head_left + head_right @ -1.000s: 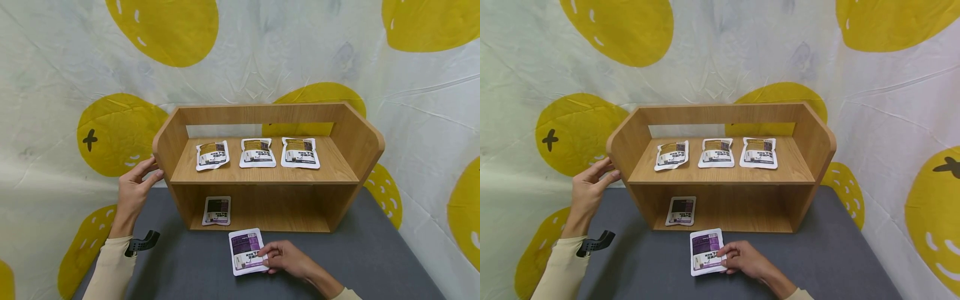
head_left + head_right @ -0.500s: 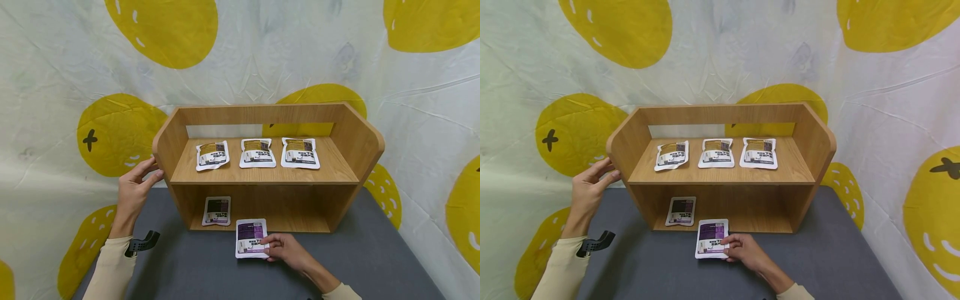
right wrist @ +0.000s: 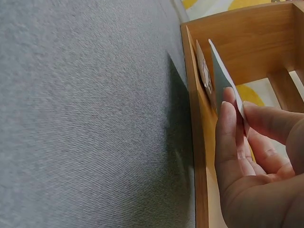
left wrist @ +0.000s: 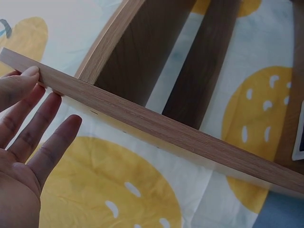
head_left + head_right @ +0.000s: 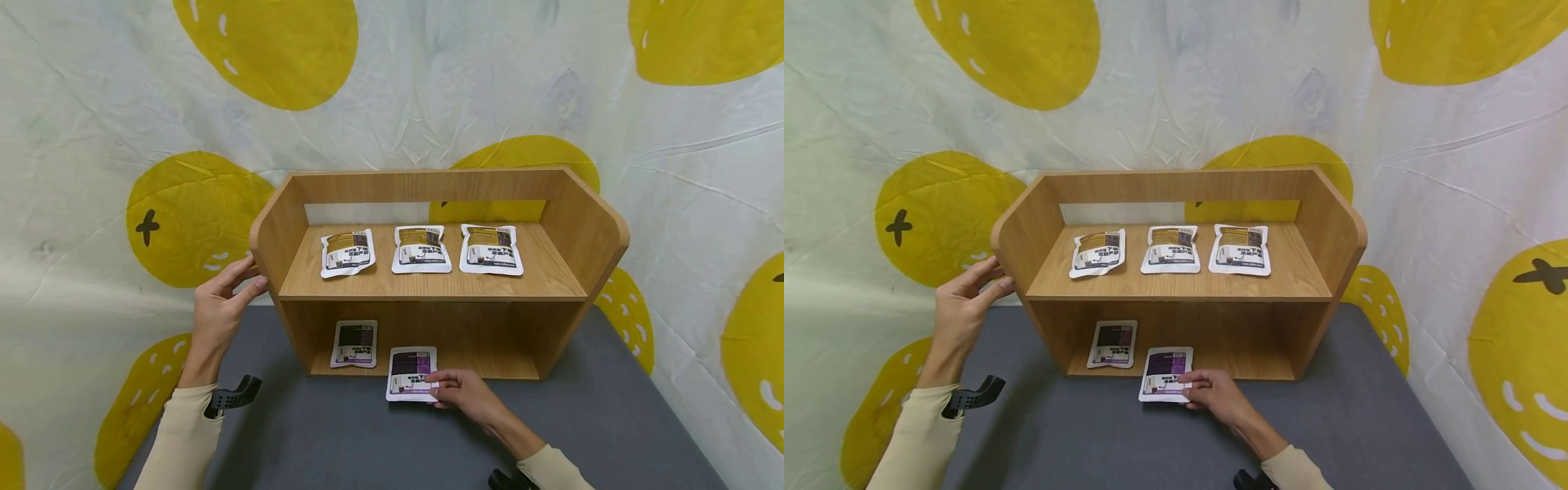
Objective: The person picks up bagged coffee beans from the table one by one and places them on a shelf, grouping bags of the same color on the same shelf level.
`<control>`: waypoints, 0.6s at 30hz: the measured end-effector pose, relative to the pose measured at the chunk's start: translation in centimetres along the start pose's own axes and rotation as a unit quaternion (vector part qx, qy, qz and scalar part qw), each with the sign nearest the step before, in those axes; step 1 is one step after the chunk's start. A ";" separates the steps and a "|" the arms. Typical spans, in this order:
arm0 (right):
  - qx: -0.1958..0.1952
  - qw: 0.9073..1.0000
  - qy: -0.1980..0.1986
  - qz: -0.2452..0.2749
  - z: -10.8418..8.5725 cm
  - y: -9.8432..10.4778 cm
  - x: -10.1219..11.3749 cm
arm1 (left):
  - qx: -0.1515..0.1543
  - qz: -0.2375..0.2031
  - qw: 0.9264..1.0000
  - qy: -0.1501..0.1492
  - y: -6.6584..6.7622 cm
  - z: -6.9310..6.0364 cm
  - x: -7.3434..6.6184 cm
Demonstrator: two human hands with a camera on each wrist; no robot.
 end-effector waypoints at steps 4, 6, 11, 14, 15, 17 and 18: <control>-0.005 1.000 -0.001 -0.002 0.5 0.1 0.1 | -0.001 0.007 1.000 0.000 0.0 0.0 0.0; -0.004 1.000 0.000 0.000 0.7 0.1 0.1 | -0.001 0.009 1.000 0.001 0.0 0.1 0.0; -0.007 1.000 0.000 0.012 1.2 0.1 -0.1 | -0.001 0.011 1.000 0.004 -0.1 0.1 0.0; -0.021 1.000 -0.001 0.019 1.3 0.2 -0.2 | -0.002 0.012 1.000 0.003 -0.1 0.0 0.0; -0.026 0.999 0.000 0.020 1.4 0.2 -0.2 | -0.002 0.012 1.000 0.003 0.0 0.0 0.0; -0.036 0.999 0.002 0.023 1.4 0.3 -0.2 | -0.002 0.010 1.000 0.003 0.0 0.0 0.1; -0.042 0.999 0.002 0.024 1.5 0.3 -0.2 | -0.003 0.009 1.000 0.002 0.0 0.0 0.1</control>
Point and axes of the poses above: each hand's wrist, its own z-axis towards the middle knuckle, its own y-axis out of the back of the hand, x = y × z, the point moved 9 cm from there along z, towards the middle knuckle, and after that the axes turned 11 degrees about z, right-handed, at the moved point
